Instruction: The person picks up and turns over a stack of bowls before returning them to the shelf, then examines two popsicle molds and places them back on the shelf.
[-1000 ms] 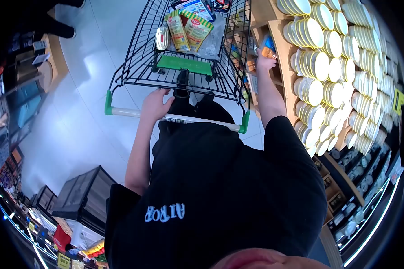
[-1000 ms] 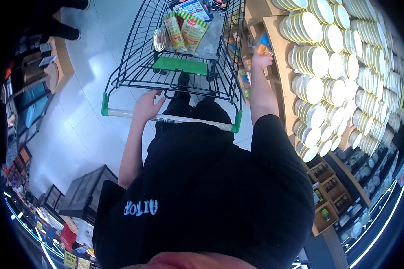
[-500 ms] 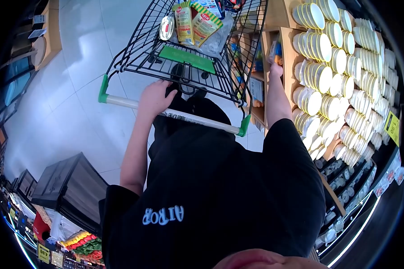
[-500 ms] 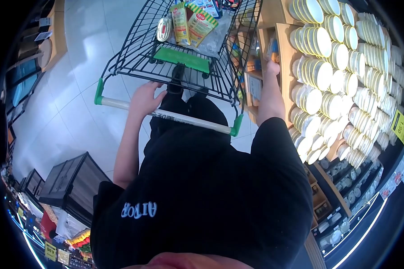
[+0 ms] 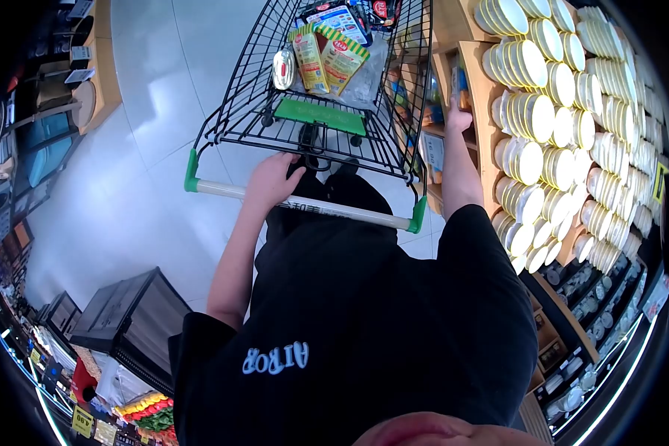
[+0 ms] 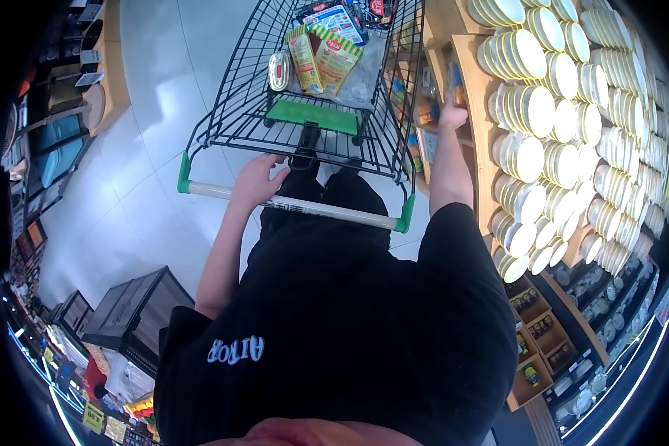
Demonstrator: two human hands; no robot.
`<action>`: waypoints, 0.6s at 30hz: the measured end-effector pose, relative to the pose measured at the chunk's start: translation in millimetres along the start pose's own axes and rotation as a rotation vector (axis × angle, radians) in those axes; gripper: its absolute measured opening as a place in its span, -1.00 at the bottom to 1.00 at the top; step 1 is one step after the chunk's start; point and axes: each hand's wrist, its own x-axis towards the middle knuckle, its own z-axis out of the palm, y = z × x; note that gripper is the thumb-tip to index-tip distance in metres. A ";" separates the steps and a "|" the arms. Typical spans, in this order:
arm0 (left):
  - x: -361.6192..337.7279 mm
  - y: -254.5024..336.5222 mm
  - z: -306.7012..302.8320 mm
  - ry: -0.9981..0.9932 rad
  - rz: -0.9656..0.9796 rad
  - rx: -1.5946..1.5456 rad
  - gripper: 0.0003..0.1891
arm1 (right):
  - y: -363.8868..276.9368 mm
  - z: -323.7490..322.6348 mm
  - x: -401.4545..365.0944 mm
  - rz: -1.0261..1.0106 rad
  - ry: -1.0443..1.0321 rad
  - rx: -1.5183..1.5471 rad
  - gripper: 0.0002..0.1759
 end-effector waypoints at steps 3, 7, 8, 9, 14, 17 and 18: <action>-1.7 -0.3 4.0 -0.010 0.044 -0.017 -0.69 | 1.8 1.8 -25.3 0.085 0.017 0.116 0.09; -3.4 5.6 1.5 -0.031 0.091 -0.027 -0.73 | 17.7 -12.4 -61.0 0.137 -0.547 0.421 -0.09; -3.0 0.8 5.9 -0.046 0.142 -0.037 -0.75 | 2.7 -40.6 -86.1 0.132 -0.692 0.432 -0.14; -1.9 -4.3 8.9 -0.063 0.193 -0.043 -0.76 | -11.2 -69.1 -111.5 0.126 -0.836 0.445 -0.19; -0.6 13.0 -15.0 -0.159 0.360 -0.101 -0.81 | 3.3 -130.7 -191.8 -0.162 -0.718 0.368 -0.25; 13.0 33.4 -47.3 -0.167 0.348 -0.107 -0.82 | 1.6 -167.0 -248.9 -0.621 -0.422 -0.196 -0.25; 24.3 34.7 -50.8 -0.094 0.333 -0.167 -0.82 | -1.6 -173.7 -266.2 -0.682 -0.303 -0.329 -0.29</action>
